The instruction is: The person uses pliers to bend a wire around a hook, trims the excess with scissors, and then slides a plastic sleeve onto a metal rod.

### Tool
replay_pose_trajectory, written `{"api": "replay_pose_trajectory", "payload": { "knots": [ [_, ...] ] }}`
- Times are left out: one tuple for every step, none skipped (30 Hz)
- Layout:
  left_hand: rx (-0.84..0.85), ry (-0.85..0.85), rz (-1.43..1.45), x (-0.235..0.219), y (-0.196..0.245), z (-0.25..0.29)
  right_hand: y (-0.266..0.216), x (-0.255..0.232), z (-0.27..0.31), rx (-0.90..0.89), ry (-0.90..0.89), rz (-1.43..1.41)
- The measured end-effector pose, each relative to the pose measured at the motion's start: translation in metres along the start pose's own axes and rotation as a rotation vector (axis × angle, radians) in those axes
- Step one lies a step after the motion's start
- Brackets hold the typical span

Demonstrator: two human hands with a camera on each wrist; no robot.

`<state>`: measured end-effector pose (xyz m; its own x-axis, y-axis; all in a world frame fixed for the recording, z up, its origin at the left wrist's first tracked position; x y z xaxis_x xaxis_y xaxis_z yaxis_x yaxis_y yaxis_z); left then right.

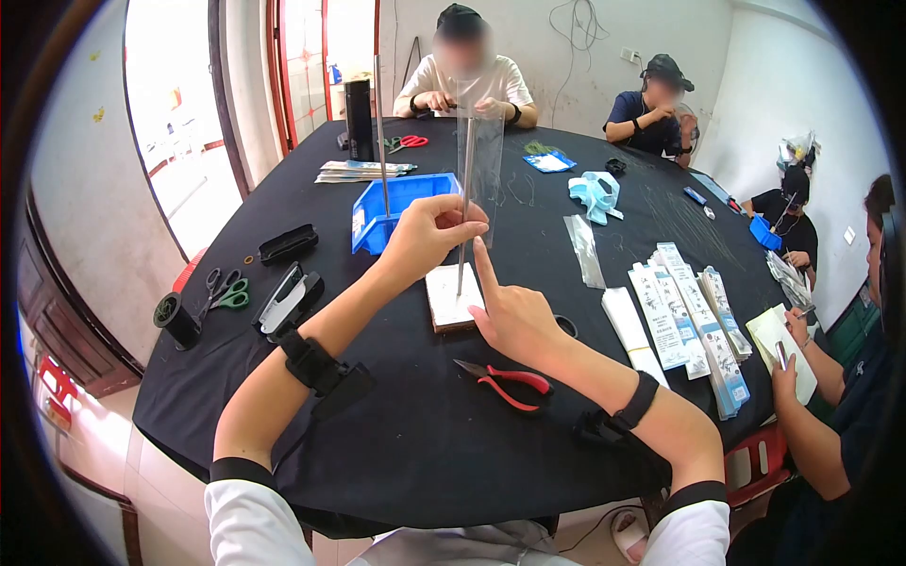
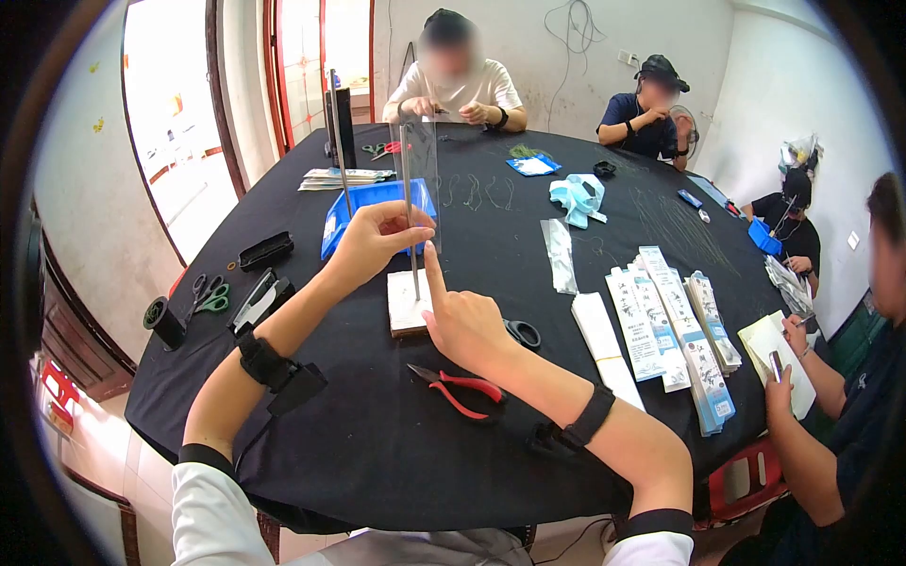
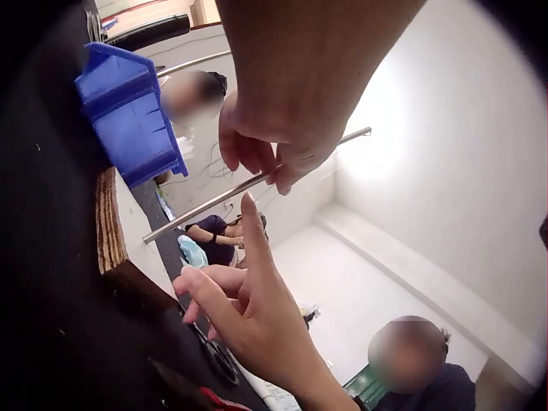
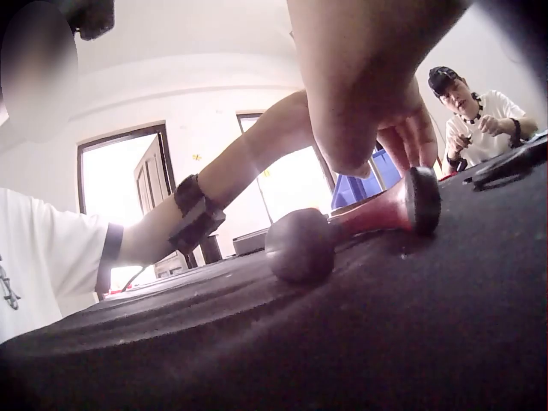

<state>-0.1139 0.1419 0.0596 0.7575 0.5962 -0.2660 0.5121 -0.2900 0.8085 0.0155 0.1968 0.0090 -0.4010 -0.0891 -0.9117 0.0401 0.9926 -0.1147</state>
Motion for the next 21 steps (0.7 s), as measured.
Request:
{"api": "replay_pose_trajectory", "payload": {
  "knots": [
    [-0.001,0.007,0.037,0.001,0.0,0.0,0.0,-0.001,0.0,0.005,-0.008,0.002],
    [-0.019,-0.009,0.03,0.001,-0.002,0.0,-0.001,-0.001,0.0,0.01,-0.016,0.003],
    [-0.036,-0.025,0.022,0.0,-0.003,0.0,0.0,0.0,0.0,0.01,-0.009,-0.012],
    [-0.053,-0.041,0.014,0.0,-0.003,0.0,0.001,0.002,0.001,0.011,0.0,-0.026],
    [-0.063,-0.027,0.002,0.0,-0.003,0.0,0.001,0.003,0.002,0.013,0.007,-0.041],
    [-0.073,-0.014,-0.009,0.0,-0.002,0.002,0.001,0.004,0.002,0.016,-0.002,-0.042],
    [-0.084,0.0,-0.02,0.0,-0.002,0.002,0.0,0.004,0.003,0.019,-0.011,-0.044],
    [-0.087,0.008,-0.022,0.0,-0.003,0.002,-0.002,0.004,0.003,0.021,-0.021,-0.045],
    [-0.09,0.016,-0.023,0.0,-0.004,0.002,-0.004,0.003,0.004,0.02,-0.036,-0.033],
    [-0.093,0.024,-0.024,0.0,-0.005,0.002,-0.007,0.002,0.005,0.02,-0.051,-0.021],
    [-0.096,0.027,-0.008,0.0,-0.005,0.002,-0.009,0.001,0.005,0.019,-0.065,-0.009],
    [-0.099,0.03,0.007,0.001,-0.006,0.003,-0.011,-0.002,0.007,0.001,-0.05,0.025],
    [-0.102,0.033,0.023,0.001,-0.006,0.004,-0.013,-0.005,0.008,-0.017,-0.034,0.06],
    [-0.092,0.043,0.018,0.001,-0.006,0.005,-0.015,-0.007,0.009,-0.035,-0.019,0.094],
    [-0.082,0.052,0.014,0.001,-0.006,0.005,-0.016,-0.013,0.01,-0.067,0.079,0.086],
    [-0.071,0.062,0.009,0.002,-0.006,0.006,-0.017,-0.019,0.01,-0.1,0.177,0.078],
    [-0.063,0.085,0.016,0.002,-0.007,0.007,-0.018,-0.025,0.011,-0.134,0.275,0.07],
    [-0.055,0.108,0.022,0.003,-0.008,0.008,-0.018,-0.03,0.011,-0.168,0.345,0.057],
    [-0.047,0.131,0.029,0.004,-0.01,0.01,-0.017,-0.035,0.01,-0.201,0.415,0.042],
    [-0.036,0.159,0.044,0.005,-0.012,0.011,-0.017,-0.041,0.009,-0.234,0.485,0.028],
    [-0.025,0.185,0.059,0.007,-0.013,0.011,-0.015,-0.044,0.008,-0.206,0.495,0.007]
  ]
}}
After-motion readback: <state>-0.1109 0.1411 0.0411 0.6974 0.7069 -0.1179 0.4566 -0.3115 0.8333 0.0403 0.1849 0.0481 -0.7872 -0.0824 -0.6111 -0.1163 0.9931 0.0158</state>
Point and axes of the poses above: each hand's wrist, its own z-axis away from the middle knuckle, its own x-axis out of the palm, y = z × x, the point moved 5 cm from there along -z, towards the middle knuckle, and after that the axes turned 1 degree about -x, right-handed, at the moved point
